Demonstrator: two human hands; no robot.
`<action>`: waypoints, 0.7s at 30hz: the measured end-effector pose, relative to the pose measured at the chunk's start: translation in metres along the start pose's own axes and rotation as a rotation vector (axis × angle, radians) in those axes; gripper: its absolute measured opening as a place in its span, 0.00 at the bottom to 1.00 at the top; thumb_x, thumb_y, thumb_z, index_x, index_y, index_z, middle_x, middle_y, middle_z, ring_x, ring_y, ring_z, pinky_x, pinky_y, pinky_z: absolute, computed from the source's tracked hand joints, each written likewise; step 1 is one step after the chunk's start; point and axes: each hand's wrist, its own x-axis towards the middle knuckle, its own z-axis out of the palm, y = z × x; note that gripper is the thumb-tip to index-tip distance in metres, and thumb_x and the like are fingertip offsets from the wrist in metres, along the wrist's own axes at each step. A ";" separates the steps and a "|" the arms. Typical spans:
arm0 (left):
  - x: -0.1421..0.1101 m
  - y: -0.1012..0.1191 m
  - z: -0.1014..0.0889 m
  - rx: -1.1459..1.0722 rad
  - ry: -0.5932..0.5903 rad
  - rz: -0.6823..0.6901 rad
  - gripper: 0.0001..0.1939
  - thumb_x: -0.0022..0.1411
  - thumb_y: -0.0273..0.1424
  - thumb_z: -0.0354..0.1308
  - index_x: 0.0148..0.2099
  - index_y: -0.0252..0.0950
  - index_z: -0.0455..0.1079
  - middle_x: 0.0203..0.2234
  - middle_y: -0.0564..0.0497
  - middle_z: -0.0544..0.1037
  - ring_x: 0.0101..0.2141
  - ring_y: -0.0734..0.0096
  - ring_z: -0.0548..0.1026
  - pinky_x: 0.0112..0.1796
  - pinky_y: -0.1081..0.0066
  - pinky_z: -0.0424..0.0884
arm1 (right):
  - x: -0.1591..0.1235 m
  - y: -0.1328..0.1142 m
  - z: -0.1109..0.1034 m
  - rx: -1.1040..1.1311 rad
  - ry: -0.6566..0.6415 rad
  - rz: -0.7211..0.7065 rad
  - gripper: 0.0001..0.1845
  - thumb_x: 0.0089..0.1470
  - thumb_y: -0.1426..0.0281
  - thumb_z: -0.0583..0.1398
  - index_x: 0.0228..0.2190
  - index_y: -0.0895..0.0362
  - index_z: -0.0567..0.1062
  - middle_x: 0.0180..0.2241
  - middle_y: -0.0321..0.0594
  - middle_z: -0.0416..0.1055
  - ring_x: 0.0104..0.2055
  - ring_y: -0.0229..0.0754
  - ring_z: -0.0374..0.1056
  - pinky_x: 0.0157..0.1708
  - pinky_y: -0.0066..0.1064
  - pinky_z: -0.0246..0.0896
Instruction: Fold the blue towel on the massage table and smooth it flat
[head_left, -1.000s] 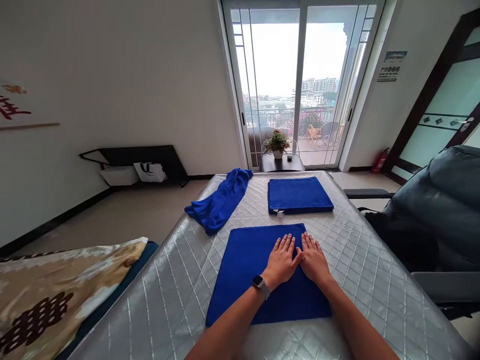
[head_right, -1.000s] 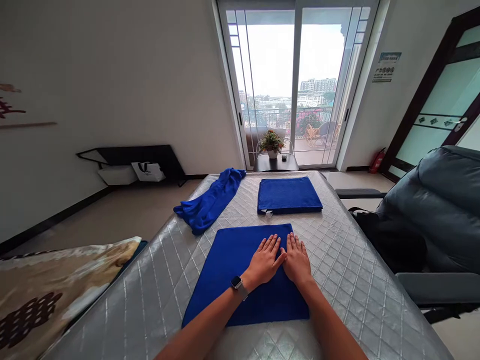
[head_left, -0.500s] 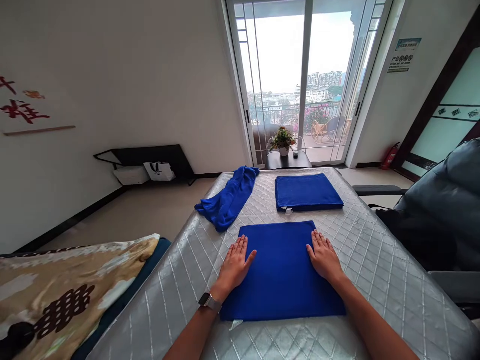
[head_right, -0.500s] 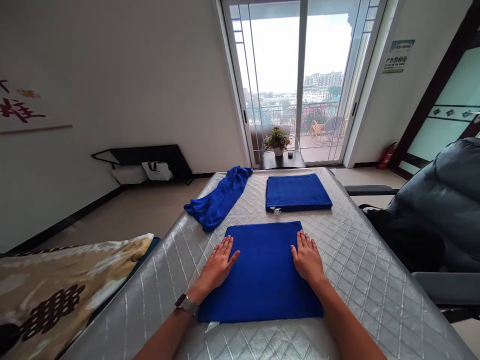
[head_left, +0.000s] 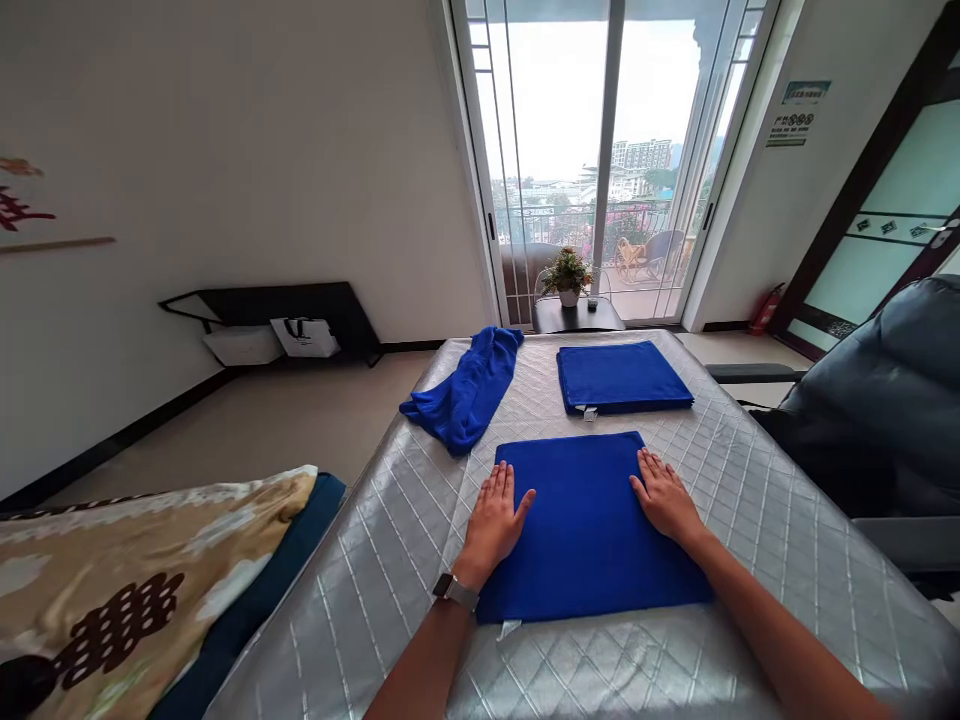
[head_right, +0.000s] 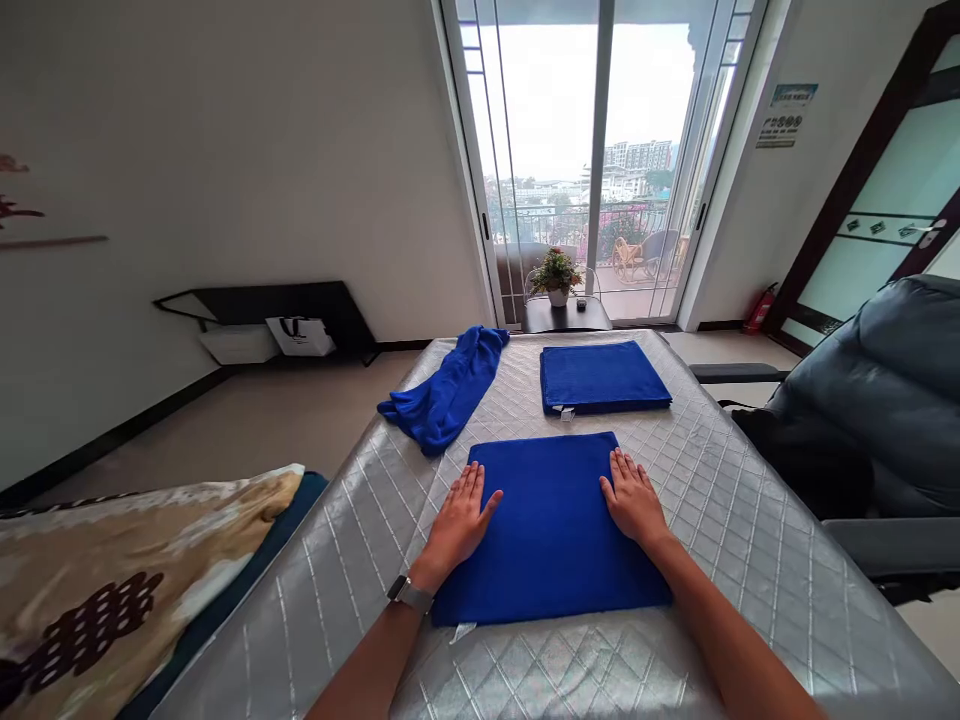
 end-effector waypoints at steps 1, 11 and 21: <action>0.000 0.001 -0.001 -0.002 0.001 0.002 0.42 0.74 0.54 0.33 0.74 0.26 0.51 0.71 0.35 0.55 0.71 0.55 0.53 0.68 0.52 0.55 | -0.001 -0.001 -0.002 -0.009 -0.015 0.002 0.38 0.69 0.57 0.38 0.72 0.66 0.48 0.74 0.46 0.40 0.76 0.46 0.36 0.73 0.43 0.32; 0.002 -0.002 0.001 -0.029 0.002 0.011 0.41 0.74 0.54 0.34 0.74 0.28 0.49 0.72 0.36 0.55 0.71 0.55 0.52 0.68 0.51 0.55 | -0.064 0.002 0.005 -0.013 -0.024 -0.005 0.39 0.69 0.52 0.39 0.72 0.61 0.49 0.74 0.43 0.41 0.76 0.46 0.34 0.73 0.47 0.33; 0.004 -0.006 0.003 -0.013 0.016 0.004 0.41 0.73 0.54 0.35 0.75 0.29 0.49 0.71 0.36 0.57 0.70 0.52 0.55 0.67 0.49 0.56 | -0.082 -0.002 -0.001 0.072 -0.032 -0.004 0.38 0.70 0.53 0.39 0.72 0.61 0.47 0.74 0.41 0.40 0.76 0.45 0.33 0.73 0.46 0.31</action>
